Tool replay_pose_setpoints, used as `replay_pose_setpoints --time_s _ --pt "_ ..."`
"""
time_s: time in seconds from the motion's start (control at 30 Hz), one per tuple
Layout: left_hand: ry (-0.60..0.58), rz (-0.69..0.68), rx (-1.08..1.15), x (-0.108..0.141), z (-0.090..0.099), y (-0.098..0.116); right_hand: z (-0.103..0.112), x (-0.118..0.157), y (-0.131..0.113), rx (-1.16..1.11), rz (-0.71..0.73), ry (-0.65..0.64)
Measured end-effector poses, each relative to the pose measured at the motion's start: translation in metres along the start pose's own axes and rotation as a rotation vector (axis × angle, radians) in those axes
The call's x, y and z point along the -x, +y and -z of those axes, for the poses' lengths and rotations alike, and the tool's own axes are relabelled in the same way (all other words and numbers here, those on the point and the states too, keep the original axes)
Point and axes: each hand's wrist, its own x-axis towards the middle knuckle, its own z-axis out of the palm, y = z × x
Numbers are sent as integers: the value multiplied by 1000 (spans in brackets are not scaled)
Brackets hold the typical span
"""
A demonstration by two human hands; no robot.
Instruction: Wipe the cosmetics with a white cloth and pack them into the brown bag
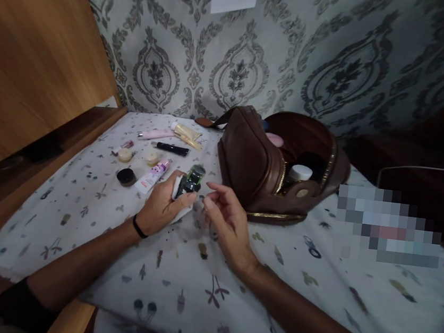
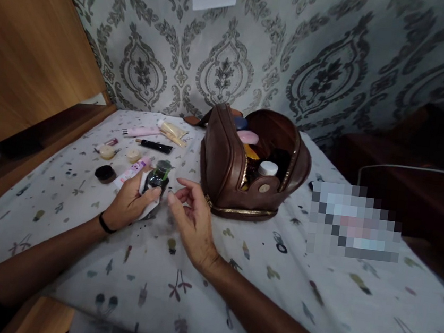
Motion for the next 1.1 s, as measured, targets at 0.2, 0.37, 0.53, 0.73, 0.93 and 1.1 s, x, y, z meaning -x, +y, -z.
replay_pose_setpoints --time_s 0.2,0.37,0.53,0.73,0.93,1.1 --pt "-75 -85 -103 6 0 12 0 -1 -7 34 57 11" --pt "-62 -84 -35 5 -2 15 1 -2 -15 78 74 29" --pt "-40 -16 11 -5 -1 5 4 -1 -20 159 101 72" --pt "-130 -7 11 -4 2 4 11 1 -22 164 109 93" --pt "-199 -343 -201 7 1 20 11 6 -27 212 173 73" --pt "-341 -221 -256 3 2 10 12 6 -29 246 178 85"
